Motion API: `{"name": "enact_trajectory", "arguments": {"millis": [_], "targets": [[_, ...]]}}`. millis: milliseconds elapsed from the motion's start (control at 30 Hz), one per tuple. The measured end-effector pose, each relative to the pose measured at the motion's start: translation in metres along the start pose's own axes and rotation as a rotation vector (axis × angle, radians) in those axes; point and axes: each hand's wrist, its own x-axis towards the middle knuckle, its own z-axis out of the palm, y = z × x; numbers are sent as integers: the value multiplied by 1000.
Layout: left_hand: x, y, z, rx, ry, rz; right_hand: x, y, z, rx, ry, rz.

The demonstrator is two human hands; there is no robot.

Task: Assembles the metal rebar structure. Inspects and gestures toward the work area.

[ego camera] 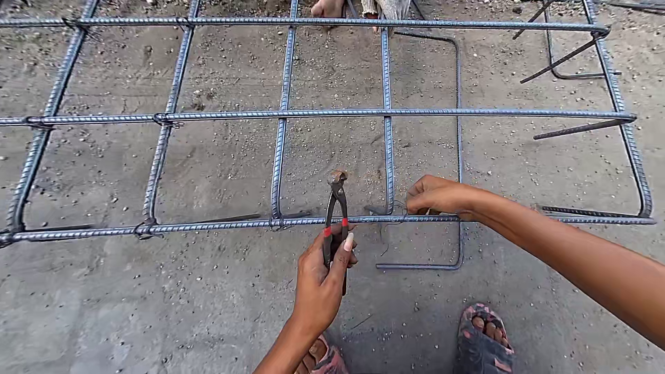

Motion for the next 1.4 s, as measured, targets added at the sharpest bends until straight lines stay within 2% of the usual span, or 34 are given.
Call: {"name": "enact_trajectory", "arguments": {"millis": [67,167,267,333,433,500,633,700,767,900,967,1033,1100,1167,1233,1267,1333,1400], "targets": [[0,2,3,-12,21,-15,13,0,2,-38,-86,61],[-3,6,10,-30,10,-4,32,7,-5,-59,-328,85],[-8,9,11,-6,-22,41,34,6,-5,-156,-399,42],[-11,7,9,22,-34,72,23,4,-9,-246,-301,-104],[-15,0,9,66,-23,77,-1,8,-13,-270,-64,-315],[-17,-3,13,78,4,72,-15,10,-8,-330,61,-315],[-11,-1,23,45,11,46,-25,-4,9,-445,90,-237],[-10,1,25,22,-3,48,-23,-5,19,-330,137,-235],[-11,2,23,13,-8,62,-26,-2,28,-179,257,-241],[-16,-1,12,-1,29,58,-41,9,46,-136,495,-333],[-21,-2,10,-24,64,15,-43,23,59,-206,578,-503],[-21,-1,9,-40,80,-8,-43,41,73,-381,626,-813],[-23,-4,9,-40,78,-9,-45,57,80,-796,579,-1145],[-27,-6,7,-14,67,-16,-43,76,84,-1163,457,-1260],[-27,-7,4,4,61,-20,-38,104,89,-1304,360,-1243],[-25,-8,3,12,61,-16,-33,117,90,-1288,335,-1179],[-28,-17,0,58,60,-11,-26,134,91,-1068,280,-924],[-32,-29,-6,151,51,-12,-17,124,84,-742,231,-647]]}}
